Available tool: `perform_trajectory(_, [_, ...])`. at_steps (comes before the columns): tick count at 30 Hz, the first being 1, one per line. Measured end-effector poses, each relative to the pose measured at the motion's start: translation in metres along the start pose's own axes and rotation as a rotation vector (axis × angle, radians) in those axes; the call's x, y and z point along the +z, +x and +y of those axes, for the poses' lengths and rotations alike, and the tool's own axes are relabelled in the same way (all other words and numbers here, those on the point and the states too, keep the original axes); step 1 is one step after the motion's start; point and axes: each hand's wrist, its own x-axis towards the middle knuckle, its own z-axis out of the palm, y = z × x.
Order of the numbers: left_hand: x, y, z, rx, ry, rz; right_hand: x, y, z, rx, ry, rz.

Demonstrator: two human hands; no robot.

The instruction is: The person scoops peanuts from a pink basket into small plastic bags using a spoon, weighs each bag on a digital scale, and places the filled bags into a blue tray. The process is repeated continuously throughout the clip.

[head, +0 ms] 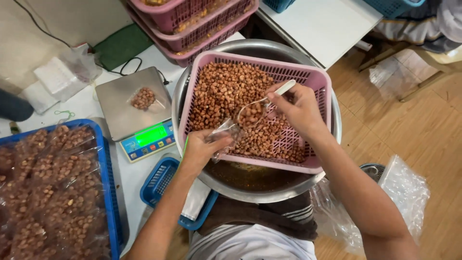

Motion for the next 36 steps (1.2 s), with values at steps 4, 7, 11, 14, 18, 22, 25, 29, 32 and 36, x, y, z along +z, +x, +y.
perform_trajectory(4, [0.026, 0.003, 0.019, 0.139, 0.009, -0.101, 0.006, -0.005, -0.004, -0.41, -0.395, -0.104])
perform_trajectory(7, [0.037, 0.008, 0.025, 0.186, 0.23, -0.201, 0.005, -0.007, 0.007, -0.718, -0.669, -0.129])
perform_trajectory(11, [0.051, 0.01, 0.037, 0.073, 0.371, -0.345, -0.005, -0.006, 0.009, -0.732, -0.697, -0.107])
perform_trajectory(14, [0.051, 0.017, 0.031, 0.071, 0.391, -0.347, -0.025, 0.006, 0.026, -0.652, -0.623, 0.012])
perform_trajectory(18, [0.055, 0.011, 0.025, 0.153, 0.293, -0.327, -0.029, -0.004, 0.004, -0.198, -0.195, 0.034])
perform_trajectory(22, [0.042, 0.006, 0.012, 0.17, 0.348, -0.108, -0.048, 0.017, 0.041, 0.026, 0.05, 0.119])
perform_trajectory(25, [0.018, -0.003, 0.062, 0.278, 0.295, 0.034, -0.062, 0.018, 0.062, 0.09, 0.051, 0.12])
perform_trajectory(29, [-0.112, 0.069, 0.064, 0.618, 0.45, 0.399, -0.062, 0.007, 0.069, 0.109, -0.027, 0.128])
perform_trajectory(32, [-0.196, 0.098, 0.027, 0.523, 0.759, 0.625, -0.034, -0.017, 0.036, 0.083, -0.131, 0.108])
perform_trajectory(36, [-0.226, 0.107, -0.031, 0.654, 0.994, 0.717, -0.043, -0.002, 0.083, 0.003, -0.537, 0.095])
